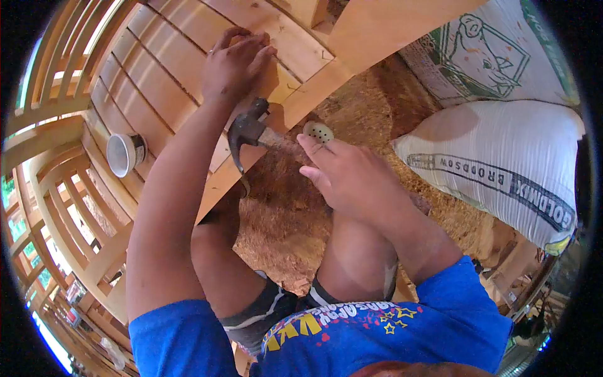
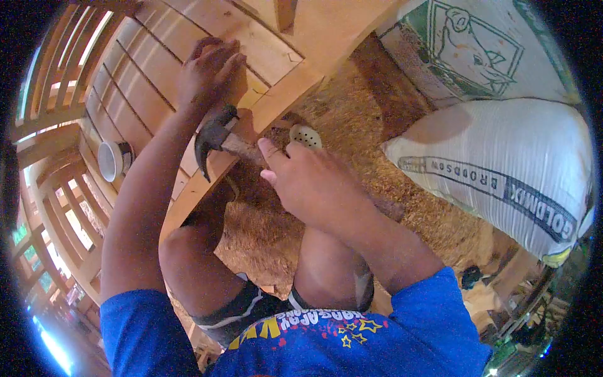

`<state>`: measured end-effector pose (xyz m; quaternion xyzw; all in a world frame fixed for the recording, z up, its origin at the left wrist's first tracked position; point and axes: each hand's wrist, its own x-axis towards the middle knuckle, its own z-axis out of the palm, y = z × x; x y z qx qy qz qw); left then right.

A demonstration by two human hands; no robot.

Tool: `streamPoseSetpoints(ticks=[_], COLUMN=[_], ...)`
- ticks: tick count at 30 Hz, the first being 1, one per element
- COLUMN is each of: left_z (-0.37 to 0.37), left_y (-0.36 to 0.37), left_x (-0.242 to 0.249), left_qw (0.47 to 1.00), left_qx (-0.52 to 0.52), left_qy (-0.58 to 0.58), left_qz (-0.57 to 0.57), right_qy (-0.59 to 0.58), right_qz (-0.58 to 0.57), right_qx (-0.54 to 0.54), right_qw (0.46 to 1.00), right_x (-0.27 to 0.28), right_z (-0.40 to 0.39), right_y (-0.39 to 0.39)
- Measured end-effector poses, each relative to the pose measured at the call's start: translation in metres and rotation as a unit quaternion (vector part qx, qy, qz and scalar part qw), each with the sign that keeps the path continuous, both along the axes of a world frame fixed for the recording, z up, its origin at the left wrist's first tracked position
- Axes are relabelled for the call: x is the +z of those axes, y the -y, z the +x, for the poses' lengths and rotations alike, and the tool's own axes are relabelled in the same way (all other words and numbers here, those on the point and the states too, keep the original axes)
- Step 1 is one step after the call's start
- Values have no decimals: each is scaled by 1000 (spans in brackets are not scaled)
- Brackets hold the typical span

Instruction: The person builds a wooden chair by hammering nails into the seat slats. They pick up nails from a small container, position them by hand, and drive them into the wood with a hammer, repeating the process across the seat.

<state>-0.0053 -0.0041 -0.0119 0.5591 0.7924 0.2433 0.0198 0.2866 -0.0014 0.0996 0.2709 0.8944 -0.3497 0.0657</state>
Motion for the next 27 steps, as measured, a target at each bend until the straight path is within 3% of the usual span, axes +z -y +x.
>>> streamPoseSetpoints(ticks=[5, 6, 9, 11, 18, 27], left_z=[-6, -5, 7, -2, 5, 9], left_y=[-2, 0, -2, -2, -2, -1], left_x=[-8, -7, 13, 1, 11, 15], left_qw=[1000, 1000, 999, 999, 997, 997], left_qx=[-16, -6, 13, 0, 29, 39], left_qy=[17, -22, 32, 12, 55, -4], left_qz=[-1, -19, -33, -33, -47, -63], right_qy=[-56, -46, -32, -40, -36, -8], right_qz=[34, 35, 41, 47, 27, 17], right_qx=[-41, -49, -68, -77, -66, -58], right_qw=[997, 997, 996, 995, 997, 998], right_x=[4, 5, 2, -9, -1, -7], right_z=[-4, -5, -7, -3, -3, -4], right_y=[-11, -15, -27, -33, -45, -45])
